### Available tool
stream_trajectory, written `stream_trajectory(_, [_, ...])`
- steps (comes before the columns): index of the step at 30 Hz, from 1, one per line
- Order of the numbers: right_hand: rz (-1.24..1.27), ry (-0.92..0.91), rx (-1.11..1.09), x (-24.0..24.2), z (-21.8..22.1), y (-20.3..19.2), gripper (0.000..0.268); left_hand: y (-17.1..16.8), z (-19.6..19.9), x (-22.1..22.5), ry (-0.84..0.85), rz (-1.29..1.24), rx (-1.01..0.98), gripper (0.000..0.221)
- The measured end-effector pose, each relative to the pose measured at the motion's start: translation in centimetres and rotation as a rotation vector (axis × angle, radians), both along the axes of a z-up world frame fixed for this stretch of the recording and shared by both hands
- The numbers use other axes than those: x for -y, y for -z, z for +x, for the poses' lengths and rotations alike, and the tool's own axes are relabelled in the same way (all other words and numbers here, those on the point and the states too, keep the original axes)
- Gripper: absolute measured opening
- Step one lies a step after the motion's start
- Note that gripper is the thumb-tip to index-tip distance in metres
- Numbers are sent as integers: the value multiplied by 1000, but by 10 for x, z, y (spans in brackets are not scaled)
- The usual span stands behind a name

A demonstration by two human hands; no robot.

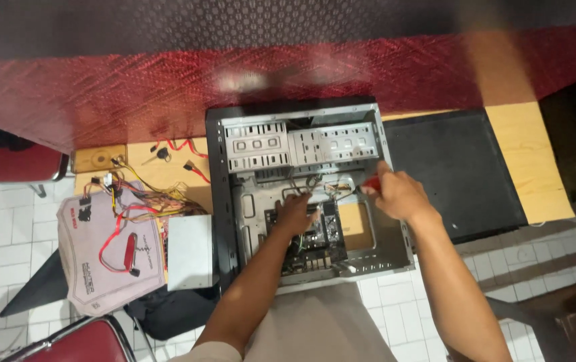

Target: Installing and screwing a motherboard into a computer case using a screwdriver.

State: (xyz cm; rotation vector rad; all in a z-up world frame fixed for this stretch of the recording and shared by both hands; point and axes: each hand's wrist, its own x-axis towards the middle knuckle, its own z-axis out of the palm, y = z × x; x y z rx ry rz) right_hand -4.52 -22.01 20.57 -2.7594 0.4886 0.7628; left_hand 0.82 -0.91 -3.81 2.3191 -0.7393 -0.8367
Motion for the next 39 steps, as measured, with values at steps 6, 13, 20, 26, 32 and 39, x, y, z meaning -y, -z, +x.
stream_trajectory(6, [-11, -7, -9, -2, -1, -9, 44, -5, 4, -6, -22, 12, 48, 63])
stream_trajectory(13, [-6, -26, 0, -6, 0, -16, 46, 39, 6, -3, -24, 6, 59, 65])
stream_trajectory(20, [38, 1, 0, 0, -5, -13, 49, 3, 0, -4, 11, 3, 60, 60])
stream_trajectory(26, [1, 13, -37, -5, -11, -24, 51, -1, -3, 2, 37, 24, 78, 61])
stream_trajectory(32, [57, 34, -3, 4, -16, -12, 46, 2, -2, 4, 72, 75, 46, 62])
stream_trajectory(39, [141, 72, -6, -3, -15, -25, 47, 9, 3, 7, 62, 80, 45, 62])
